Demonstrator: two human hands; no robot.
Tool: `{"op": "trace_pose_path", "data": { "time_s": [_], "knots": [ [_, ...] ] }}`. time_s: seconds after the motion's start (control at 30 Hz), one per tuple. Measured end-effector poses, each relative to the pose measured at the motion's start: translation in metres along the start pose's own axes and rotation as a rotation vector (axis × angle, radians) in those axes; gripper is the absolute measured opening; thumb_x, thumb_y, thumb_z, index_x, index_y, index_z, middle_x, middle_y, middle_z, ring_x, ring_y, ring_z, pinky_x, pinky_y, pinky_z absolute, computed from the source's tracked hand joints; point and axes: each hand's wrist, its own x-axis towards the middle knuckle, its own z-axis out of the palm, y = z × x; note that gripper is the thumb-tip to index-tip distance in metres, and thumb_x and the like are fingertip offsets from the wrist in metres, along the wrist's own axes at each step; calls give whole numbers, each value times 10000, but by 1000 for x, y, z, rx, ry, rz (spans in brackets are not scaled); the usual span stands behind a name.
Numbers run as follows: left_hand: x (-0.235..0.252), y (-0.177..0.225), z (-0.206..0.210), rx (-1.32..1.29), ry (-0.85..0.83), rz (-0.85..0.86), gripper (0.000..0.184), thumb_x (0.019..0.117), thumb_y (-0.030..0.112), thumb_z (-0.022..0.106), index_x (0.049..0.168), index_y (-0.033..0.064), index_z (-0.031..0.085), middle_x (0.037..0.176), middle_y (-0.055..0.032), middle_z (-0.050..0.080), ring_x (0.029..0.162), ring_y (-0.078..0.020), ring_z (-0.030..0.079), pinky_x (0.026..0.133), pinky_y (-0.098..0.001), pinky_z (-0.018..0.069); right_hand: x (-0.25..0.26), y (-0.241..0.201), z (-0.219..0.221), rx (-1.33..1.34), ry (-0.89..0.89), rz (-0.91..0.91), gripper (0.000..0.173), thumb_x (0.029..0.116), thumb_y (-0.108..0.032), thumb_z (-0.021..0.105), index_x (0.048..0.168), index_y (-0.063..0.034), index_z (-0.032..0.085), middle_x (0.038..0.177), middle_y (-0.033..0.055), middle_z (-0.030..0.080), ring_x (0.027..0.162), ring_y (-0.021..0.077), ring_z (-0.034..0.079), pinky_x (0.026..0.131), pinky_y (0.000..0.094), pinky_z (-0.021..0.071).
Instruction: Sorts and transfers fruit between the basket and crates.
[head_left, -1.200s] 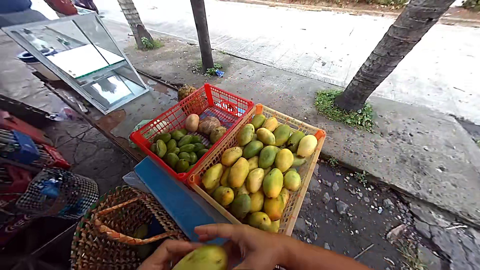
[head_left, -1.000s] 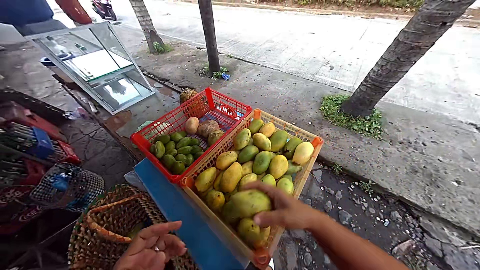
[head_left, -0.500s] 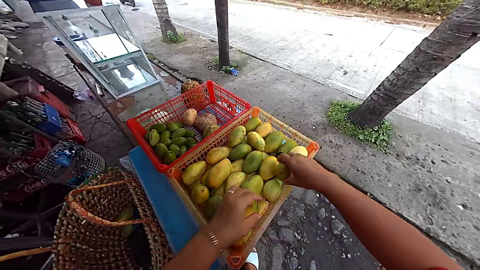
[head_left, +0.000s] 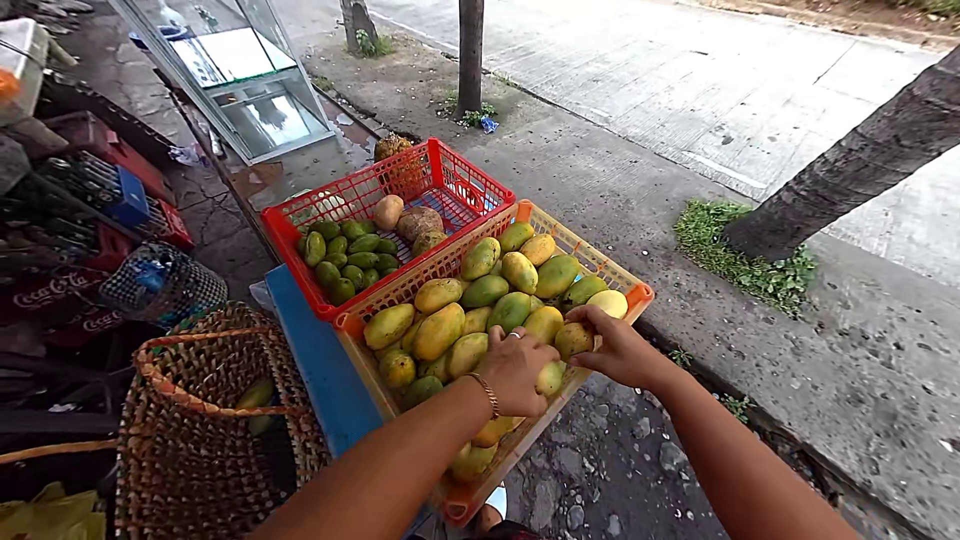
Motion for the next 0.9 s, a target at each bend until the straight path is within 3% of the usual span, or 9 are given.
{"op": "trace_pose_path", "data": {
  "time_s": [0.07,0.1,0.13,0.2,0.3,0.4,0.57,0.8,0.9],
  "knots": [
    [-22,-11,-12,-247,128,18,632,791,292,799,1386,168,623,1333,-81,644,1280,-267,550,1104,-593,320,-2,-1,-4,68,-13,4,592,792,-106,861,1296,-40,556,1211,122,676,1088,216,682,972,419,560],
    [-35,-17,-17,-373,199,18,617,781,271,796,1365,156,636,1305,-66,660,1240,-220,587,1089,-527,397,-2,-2,-5,94,-26,1,578,781,-101,868,1274,-49,570,1191,107,685,1074,206,689,961,409,569],
    [-47,-24,-19,-494,278,21,599,760,258,795,1331,151,647,1254,-44,679,1166,-167,636,1029,-440,507,-2,-6,-6,116,-47,-5,563,773,-100,874,1255,-60,586,1179,93,691,1067,198,693,952,402,578],
    [-69,-38,-16,-694,378,8,599,708,230,775,1286,157,634,1180,-12,697,1060,-113,683,912,-363,595,-1,-15,-3,141,-102,-28,537,760,-124,886,1221,-73,614,1163,78,696,1041,181,702,922,389,598],
    [-96,-51,-9,-742,421,-65,617,641,197,765,1231,163,588,1152,8,679,1036,-101,680,867,-328,600,4,-28,9,185,-232,-70,524,736,-138,906,1172,-37,633,1175,120,655,1021,214,701,883,404,620],
    [-115,-55,0,-758,445,-142,618,627,195,778,1207,159,566,1111,14,678,999,-102,691,834,-311,609,13,-36,17,184,-355,-29,500,735,-159,910,1139,-64,631,1140,91,679,1019,195,702,866,388,618],
    [-131,-54,13,-804,519,-179,636,633,247,814,1203,141,554,1091,6,690,981,-107,704,822,-304,617,17,-39,16,85,-434,-64,474,806,-218,864,1172,-39,621,1190,125,649,1075,230,673,907,420,589],
    [-130,-37,24,-545,348,-132,592,668,202,801,1225,97,629,1173,-72,668,1036,-153,668,882,-340,578,23,-37,14,-60,-437,-65,313,883,-140,779,1146,-19,658,1169,150,659,1068,253,673,942,437,567],
    [-124,-28,29,-479,333,-138,586,666,187,789,1223,91,635,1181,-96,665,1064,-187,659,904,-366,563,23,-37,11,-122,-459,-90,315,918,-204,768,1183,-56,683,1166,136,654,1021,239,662,886,414,563]
  ]
}}
